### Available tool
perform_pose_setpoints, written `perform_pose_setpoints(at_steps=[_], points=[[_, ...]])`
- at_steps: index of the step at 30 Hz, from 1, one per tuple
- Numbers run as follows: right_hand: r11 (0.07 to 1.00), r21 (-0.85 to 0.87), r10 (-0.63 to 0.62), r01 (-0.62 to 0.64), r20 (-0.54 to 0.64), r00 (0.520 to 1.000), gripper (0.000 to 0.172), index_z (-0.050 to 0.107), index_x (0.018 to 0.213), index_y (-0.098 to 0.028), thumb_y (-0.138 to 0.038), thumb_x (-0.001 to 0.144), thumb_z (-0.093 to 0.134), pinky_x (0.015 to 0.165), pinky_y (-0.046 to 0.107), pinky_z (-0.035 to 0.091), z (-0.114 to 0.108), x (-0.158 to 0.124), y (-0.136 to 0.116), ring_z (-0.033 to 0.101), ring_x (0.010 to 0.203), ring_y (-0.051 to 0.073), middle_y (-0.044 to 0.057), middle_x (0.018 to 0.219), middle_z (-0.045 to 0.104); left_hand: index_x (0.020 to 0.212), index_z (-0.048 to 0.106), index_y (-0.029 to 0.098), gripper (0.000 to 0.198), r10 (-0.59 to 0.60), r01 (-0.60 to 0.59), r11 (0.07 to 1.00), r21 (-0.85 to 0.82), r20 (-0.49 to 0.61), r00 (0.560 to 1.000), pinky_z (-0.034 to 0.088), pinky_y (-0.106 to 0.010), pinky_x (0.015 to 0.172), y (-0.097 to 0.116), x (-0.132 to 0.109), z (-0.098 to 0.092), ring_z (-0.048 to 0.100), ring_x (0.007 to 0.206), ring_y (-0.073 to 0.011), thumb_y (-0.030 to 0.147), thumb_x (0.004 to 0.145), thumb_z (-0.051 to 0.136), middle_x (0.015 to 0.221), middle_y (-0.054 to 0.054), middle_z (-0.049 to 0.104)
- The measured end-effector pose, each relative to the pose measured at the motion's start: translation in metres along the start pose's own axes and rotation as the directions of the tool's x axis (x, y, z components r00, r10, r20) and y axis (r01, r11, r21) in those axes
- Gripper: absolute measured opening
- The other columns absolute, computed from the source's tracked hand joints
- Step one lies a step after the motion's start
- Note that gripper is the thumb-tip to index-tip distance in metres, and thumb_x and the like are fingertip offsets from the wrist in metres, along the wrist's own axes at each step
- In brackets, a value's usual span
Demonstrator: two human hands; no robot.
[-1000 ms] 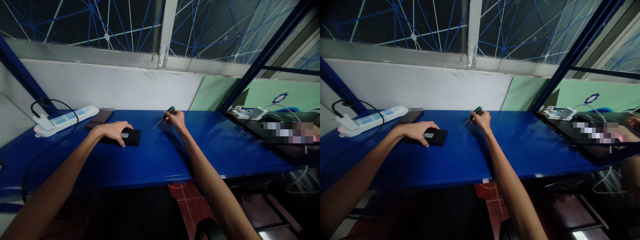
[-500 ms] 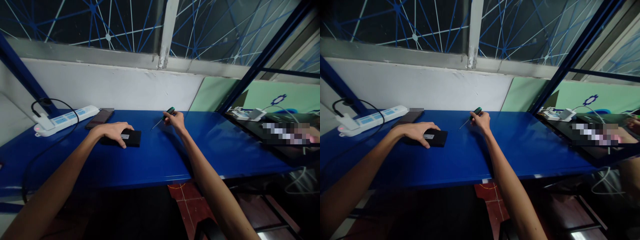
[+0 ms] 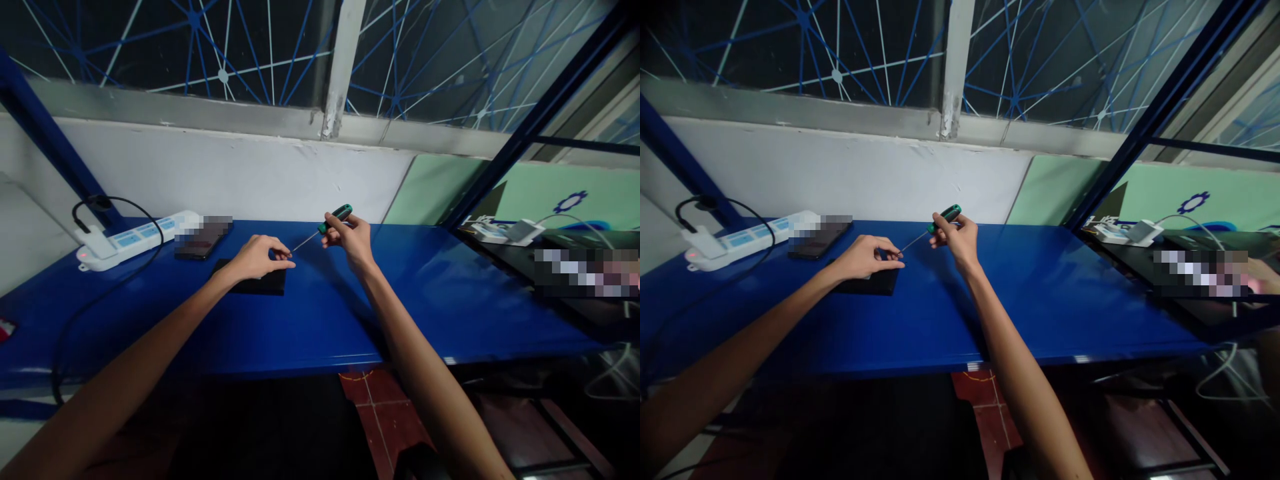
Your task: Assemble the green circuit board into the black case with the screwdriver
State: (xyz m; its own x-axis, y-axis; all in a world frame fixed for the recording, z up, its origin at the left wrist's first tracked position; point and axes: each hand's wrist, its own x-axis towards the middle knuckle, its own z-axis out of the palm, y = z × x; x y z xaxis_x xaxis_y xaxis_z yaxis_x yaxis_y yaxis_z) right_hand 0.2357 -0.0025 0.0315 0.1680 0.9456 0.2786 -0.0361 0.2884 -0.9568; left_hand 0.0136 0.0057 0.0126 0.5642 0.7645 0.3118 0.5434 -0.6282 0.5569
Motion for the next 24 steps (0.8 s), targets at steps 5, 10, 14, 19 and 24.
perform_pose_setpoints(at_steps=[5,10,14,19,24], points=[[1.0,0.021,-0.016,0.016,0.001,1.0,0.035,0.055,0.074,-0.018,-0.047,0.069,0.075,0.052,0.034,0.057,0.0018,-0.0012,0.0009,0.062,0.048,0.016,0.003,0.061,0.064,0.083,0.077,0.02,0.023,-0.012,0.012,1.0,0.012,-0.024,1.0,0.043,-0.024,0.062,0.0013,0.0,0.0016,0.058,0.063,-0.0114,0.039,0.081,0.065,0.084,-0.003,0.073],[0.999,0.019,-0.026,0.026,-0.007,1.0,0.035,0.056,0.074,-0.018,-0.047,0.068,0.076,0.053,0.034,0.057,0.0014,-0.0013,0.0,0.062,0.048,0.016,0.003,0.061,0.064,0.081,0.077,0.02,0.022,-0.022,0.021,1.0,-0.006,-0.04,0.999,0.043,-0.025,0.061,0.0035,0.0,0.0014,0.06,0.066,-0.0137,0.037,0.081,0.064,0.085,-0.004,0.073],[0.999,0.029,-0.032,0.033,-0.01,0.999,0.035,0.057,0.075,-0.018,-0.046,0.068,0.076,0.054,0.035,0.057,0.0016,-0.0016,-0.0012,0.062,0.048,0.016,0.003,0.062,0.064,0.084,0.077,0.019,0.023,-0.016,0.016,1.0,-0.02,-0.019,1.0,0.043,-0.026,0.061,0.0067,-0.0006,-0.0006,0.059,0.063,-0.0128,0.038,0.081,0.064,0.085,-0.004,0.073],[0.999,0.033,-0.032,0.032,-0.005,0.999,0.035,0.057,0.075,-0.017,-0.046,0.068,0.076,0.054,0.036,0.057,0.002,-0.002,-0.0027,0.062,0.048,0.016,0.002,0.061,0.064,0.082,0.077,0.018,0.025,-0.023,0.022,0.999,-0.035,-0.029,0.999,0.043,-0.026,0.06,0.0078,-0.0003,-0.0008,0.058,0.062,-0.012,0.037,0.082,0.062,0.085,-0.004,0.073],[0.999,0.028,-0.025,0.025,-0.005,1.0,0.035,0.057,0.075,-0.018,-0.046,0.068,0.076,0.055,0.036,0.058,0.0021,-0.003,-0.0045,0.062,0.048,0.016,0.001,0.06,0.062,0.081,0.077,0.018,0.024,-0.03,0.028,0.998,-0.05,-0.046,0.998,0.042,-0.026,0.06,0.0081,-0.0001,0.0005,0.058,0.064,-0.0124,0.037,0.081,0.062,0.084,-0.005,0.073]])
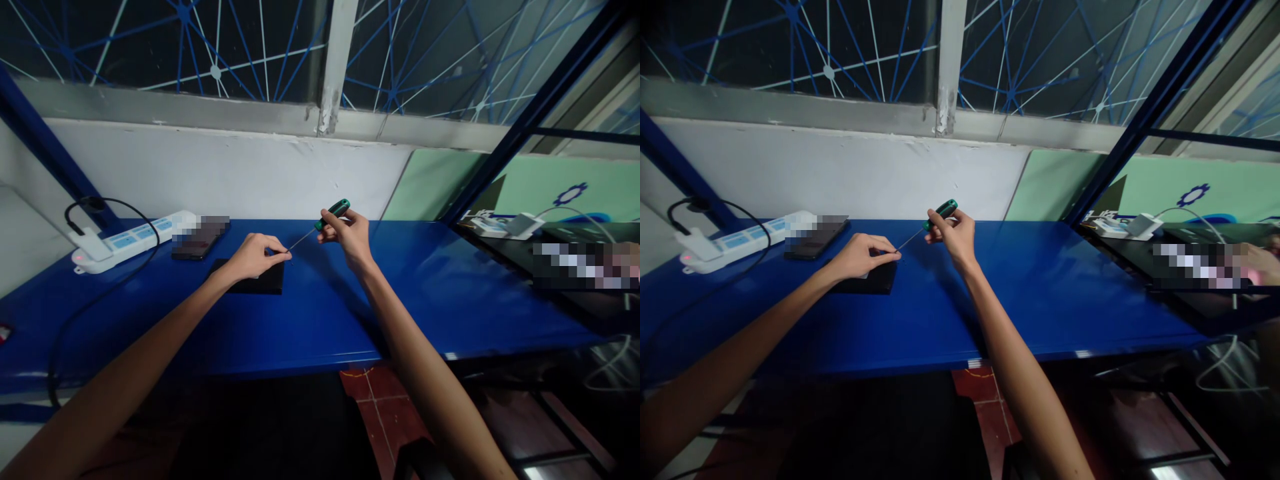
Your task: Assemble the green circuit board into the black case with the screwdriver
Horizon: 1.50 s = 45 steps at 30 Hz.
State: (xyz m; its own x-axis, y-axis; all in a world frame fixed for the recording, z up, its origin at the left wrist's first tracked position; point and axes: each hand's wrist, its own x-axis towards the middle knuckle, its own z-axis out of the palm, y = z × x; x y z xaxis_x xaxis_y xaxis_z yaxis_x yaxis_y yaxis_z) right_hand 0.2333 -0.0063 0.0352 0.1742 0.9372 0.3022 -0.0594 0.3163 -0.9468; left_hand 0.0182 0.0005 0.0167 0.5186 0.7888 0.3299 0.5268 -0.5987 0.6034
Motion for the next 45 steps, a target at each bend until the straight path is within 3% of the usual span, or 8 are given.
perform_pose_setpoints(at_steps=[18,34,39,42,45], points=[[0.995,0.042,-0.088,0.086,0.032,0.996,0.035,0.057,0.076,-0.018,-0.046,0.069,0.076,0.056,0.035,0.058,0.0,-0.002,-0.004,0.063,0.049,0.016,0.0,0.058,0.061,0.079,0.077,0.02,0.019,0.028,-0.029,0.999,-0.015,-0.066,0.997,0.043,-0.024,0.058,0.0,0.0,0.002,0.061,0.066,-0.013,0.034,0.08,0.065,0.082,-0.003,0.074],[0.996,-0.06,-0.058,0.059,0.03,0.998,0.036,0.055,0.077,-0.02,-0.049,0.068,0.075,0.06,0.035,0.057,0.003,-0.006,-0.008,0.066,0.056,0.018,0.001,0.059,0.061,0.082,0.077,0.02,0.024,0.002,0.001,0.999,0.032,-0.088,0.996,0.046,-0.028,0.066,0.002,0.0,0.0,0.063,0.071,-0.0157,0.04,0.08,0.065,0.086,-0.005,0.074],[0.995,-0.01,-0.096,0.096,0.023,0.995,0.035,0.055,0.075,-0.02,-0.047,0.069,0.076,0.057,0.035,0.057,0.001,-0.003,-0.006,0.065,0.052,0.018,0.0,0.056,0.06,0.111,0.071,0.02,0.045,0.01,-0.016,0.998,0.059,0.098,0.995,0.047,-0.03,0.075,-0.006,0.0,-0.015,0.063,0.086,-0.0193,0.049,0.076,0.068,0.102,-0.008,0.07],[0.994,0.003,-0.11,0.11,0.004,0.994,0.035,0.055,0.076,-0.019,-0.047,0.07,0.075,0.058,0.036,0.058,-0.004,0.0,-0.006,0.065,0.052,0.018,0.0,0.058,0.06,0.137,0.051,0.024,0.075,-0.009,-0.016,0.996,0.09,0.263,0.965,0.047,-0.033,0.081,-0.006,-0.002,-0.028,0.06,0.1,-0.023,0.052,0.071,0.072,0.118,-0.01,0.064],[0.994,-0.005,-0.114,0.114,-0.009,0.993,0.034,0.056,0.078,-0.019,-0.049,0.071,0.073,0.059,0.036,0.059,-0.009,0.002,-0.009,0.065,0.054,0.017,0.001,0.064,0.063,0.147,0.035,0.028,0.094,0.002,-0.054,0.991,0.123,0.392,0.92,0.045,-0.037,0.088,-0.001,-0.006,-0.034,0.056,0.112,-0.0278,0.053,0.066,0.076,0.127,-0.01,0.059]])
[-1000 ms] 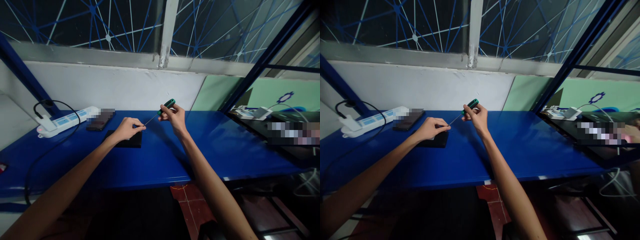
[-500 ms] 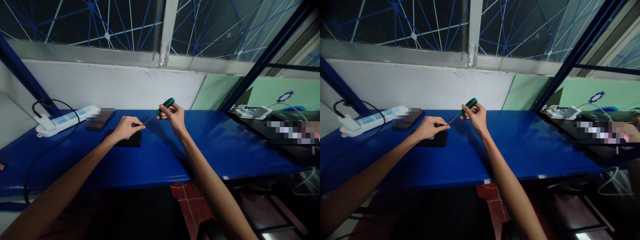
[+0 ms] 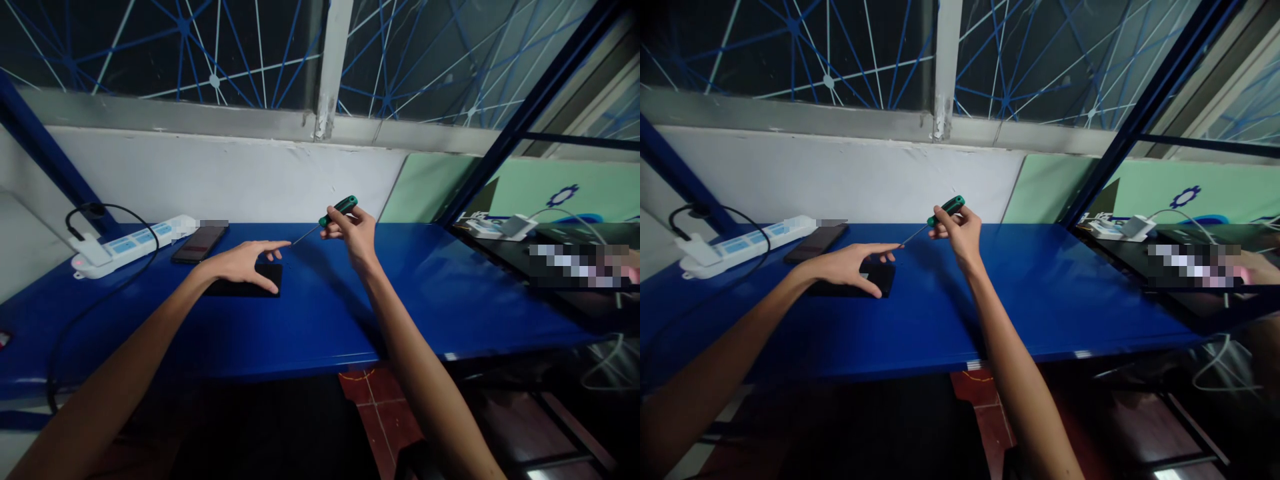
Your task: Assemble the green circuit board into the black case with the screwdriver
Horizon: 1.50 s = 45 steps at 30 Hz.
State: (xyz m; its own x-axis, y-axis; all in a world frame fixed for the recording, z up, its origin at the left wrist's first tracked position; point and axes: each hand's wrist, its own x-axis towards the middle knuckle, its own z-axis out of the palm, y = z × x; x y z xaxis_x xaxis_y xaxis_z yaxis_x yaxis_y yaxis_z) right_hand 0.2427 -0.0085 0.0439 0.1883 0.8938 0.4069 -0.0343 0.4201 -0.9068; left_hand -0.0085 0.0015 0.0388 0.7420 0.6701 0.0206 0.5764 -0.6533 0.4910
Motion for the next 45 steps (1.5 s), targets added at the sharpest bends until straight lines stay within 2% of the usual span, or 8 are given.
perform_pose_setpoints(at_steps=[3,6,8,14,18,21,26,45], points=[[1.0,-0.03,0.004,-0.005,-0.024,1.0,0.035,0.056,0.077,-0.02,-0.05,0.071,0.072,0.059,0.034,0.058,-0.004,0.001,-0.006,0.064,0.054,0.016,0.003,0.066,0.065,0.148,0.032,0.033,0.096,0.004,-0.01,0.998,0.064,0.084,0.996,0.043,-0.043,0.094,0.007,-0.001,0.004,0.052,0.118,-0.0321,0.053,0.065,0.077,0.13,-0.01,0.057],[0.999,-0.032,-0.019,0.018,-0.032,0.999,0.035,0.055,0.075,-0.02,-0.051,0.071,0.071,0.056,0.033,0.057,-0.007,0.002,-0.01,0.064,0.053,0.016,0.002,0.064,0.063,0.147,0.034,0.032,0.093,0.015,-0.025,0.995,0.093,0.1,0.995,0.04,-0.047,0.098,0.01,0.001,0.009,0.052,0.12,-0.0341,0.047,0.066,0.077,0.128,-0.01,0.059],[0.999,-0.045,-0.03,0.028,-0.037,0.999,0.035,0.054,0.076,-0.021,-0.053,0.072,0.069,0.057,0.033,0.057,-0.008,0.002,-0.011,0.065,0.055,0.017,0.002,0.065,0.063,0.147,0.035,0.03,0.092,0.035,-0.039,0.997,0.061,0.058,0.998,0.04,-0.045,0.098,0.009,0.003,0.009,0.054,0.117,-0.0327,0.044,0.066,0.077,0.125,-0.01,0.061],[0.994,-0.082,-0.074,0.068,-0.081,0.994,0.038,0.055,0.084,-0.022,-0.057,0.074,0.065,0.059,0.033,0.057,-0.005,0.001,-0.01,0.068,0.066,0.019,0.006,0.08,0.068,0.147,0.033,0.023,0.095,0.044,-0.074,0.986,-0.151,-0.192,0.98,0.041,-0.042,0.1,0.002,-0.003,-0.01,0.056,0.117,-0.0282,0.04,0.065,0.078,0.126,-0.012,0.061],[0.996,-0.048,-0.073,0.071,-0.057,0.996,0.041,0.056,0.087,-0.021,-0.058,0.072,0.067,0.061,0.035,0.058,0.003,-0.004,-0.01,0.07,0.072,0.022,0.007,0.083,0.069,0.147,0.032,0.019,0.092,0.047,-0.127,0.95,-0.284,-0.271,0.962,0.042,-0.038,0.1,0.003,-0.007,-0.017,0.054,0.121,-0.0272,0.036,0.068,0.077,0.13,-0.014,0.058],[0.997,-0.028,-0.067,0.066,-0.04,0.997,0.041,0.056,0.087,-0.021,-0.056,0.071,0.069,0.06,0.035,0.059,0.007,-0.006,-0.01,0.07,0.071,0.022,0.007,0.082,0.069,0.147,0.033,0.018,0.092,0.064,-0.156,0.936,-0.315,-0.283,0.957,0.043,-0.038,0.099,0.006,-0.007,-0.017,0.054,0.122,-0.0285,0.034,0.067,0.078,0.13,-0.015,0.058],[0.998,-0.045,-0.045,0.044,-0.04,0.998,0.042,0.055,0.087,-0.021,-0.058,0.071,0.068,0.061,0.034,0.059,0.01,-0.006,-0.007,0.071,0.073,0.022,0.008,0.086,0.07,0.147,0.034,0.022,0.092,0.043,-0.13,0.946,-0.296,-0.284,0.958,0.043,-0.042,0.1,0.007,-0.006,-0.016,0.052,0.124,-0.0313,0.034,0.067,0.078,0.131,-0.014,0.058],[0.998,-0.023,-0.063,0.063,-0.021,0.998,0.035,0.057,0.083,-0.021,-0.051,0.071,0.07,0.058,0.034,0.058,0.013,-0.009,-0.01,0.07,0.071,0.022,0.007,0.08,0.068,0.145,0.039,0.023,0.09,0.02,-0.115,0.939,-0.323,-0.285,0.958,0.042,-0.04,0.1,0.006,-0.006,-0.014,0.054,0.122,-0.0292,0.031,0.064,0.079,0.132,-0.014,0.058]])
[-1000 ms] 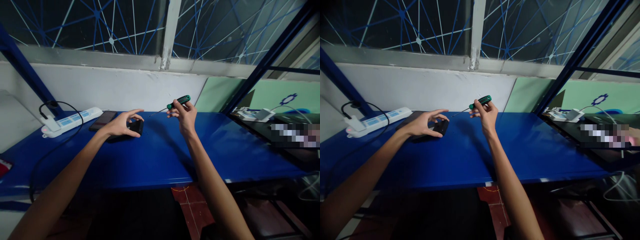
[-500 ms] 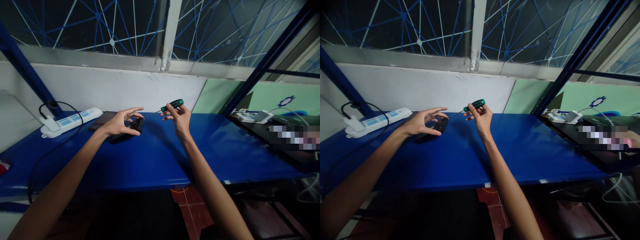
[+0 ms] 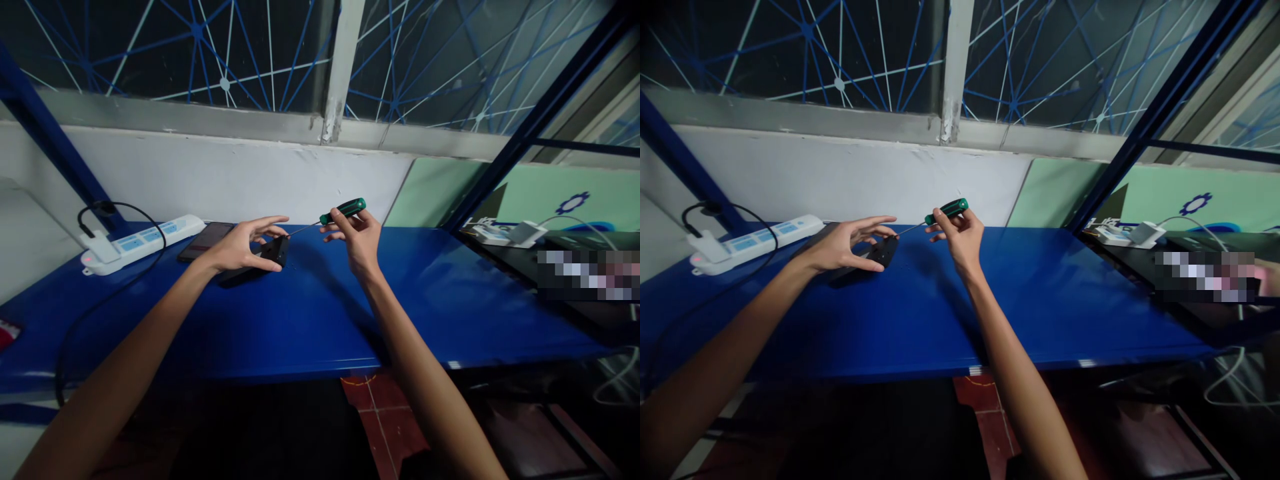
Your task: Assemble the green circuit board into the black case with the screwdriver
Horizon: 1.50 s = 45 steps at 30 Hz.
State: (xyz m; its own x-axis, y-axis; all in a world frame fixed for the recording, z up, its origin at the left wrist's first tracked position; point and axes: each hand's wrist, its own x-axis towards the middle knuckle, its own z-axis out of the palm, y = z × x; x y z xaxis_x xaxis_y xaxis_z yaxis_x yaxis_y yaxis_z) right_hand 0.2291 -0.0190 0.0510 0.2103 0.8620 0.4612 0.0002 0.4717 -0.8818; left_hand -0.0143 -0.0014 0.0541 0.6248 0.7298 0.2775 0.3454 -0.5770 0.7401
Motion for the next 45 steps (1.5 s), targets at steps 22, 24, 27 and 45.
perform_pose_setpoints(at_steps=[22,24,27,45], points=[[0.979,-0.158,-0.127,0.128,0.016,0.992,0.031,0.055,0.1,-0.022,-0.049,0.085,0.055,0.046,0.027,0.048,-0.017,0.008,0.008,0.056,0.044,0.011,-0.004,0.059,0.052,0.143,0.043,0.02,0.09,0.005,-0.005,0.992,0.127,0.005,1.0,0.041,-0.046,0.1,0.007,0.0,0.003,0.057,0.116,-0.0303,0.04,0.063,0.079,0.127,-0.012,0.062],[0.96,-0.233,-0.168,0.158,-0.022,0.986,0.03,0.058,0.094,-0.022,-0.05,0.085,0.057,0.044,0.026,0.044,-0.016,0.006,0.007,0.051,0.04,0.01,-0.005,0.054,0.046,0.143,0.043,0.02,0.088,0.018,-0.019,0.991,0.13,0.005,1.0,0.041,-0.048,0.1,0.006,0.0,0.003,0.057,0.116,-0.0307,0.04,0.064,0.078,0.127,-0.012,0.061],[0.96,-0.236,-0.161,0.151,-0.024,0.987,0.032,0.057,0.094,-0.022,-0.052,0.087,0.053,0.042,0.026,0.041,-0.016,0.005,0.008,0.049,0.039,0.009,-0.005,0.052,0.045,0.142,0.044,0.021,0.088,0.016,-0.017,0.991,0.131,0.008,1.0,0.042,-0.047,0.099,0.006,0.001,0.004,0.057,0.115,-0.0302,0.039,0.064,0.078,0.127,-0.012,0.061],[0.975,-0.188,-0.126,0.118,-0.032,0.992,0.027,0.053,0.096,-0.022,-0.048,0.089,0.049,0.039,0.024,0.039,-0.018,0.009,0.022,0.054,0.042,0.011,-0.004,0.058,0.053,0.139,0.047,0.024,0.084,0.023,-0.023,0.993,0.115,0.005,1.0,0.041,-0.044,0.1,0.008,0.0,0.008,0.057,0.117,-0.0284,0.039,0.063,0.08,0.125,-0.01,0.063]])
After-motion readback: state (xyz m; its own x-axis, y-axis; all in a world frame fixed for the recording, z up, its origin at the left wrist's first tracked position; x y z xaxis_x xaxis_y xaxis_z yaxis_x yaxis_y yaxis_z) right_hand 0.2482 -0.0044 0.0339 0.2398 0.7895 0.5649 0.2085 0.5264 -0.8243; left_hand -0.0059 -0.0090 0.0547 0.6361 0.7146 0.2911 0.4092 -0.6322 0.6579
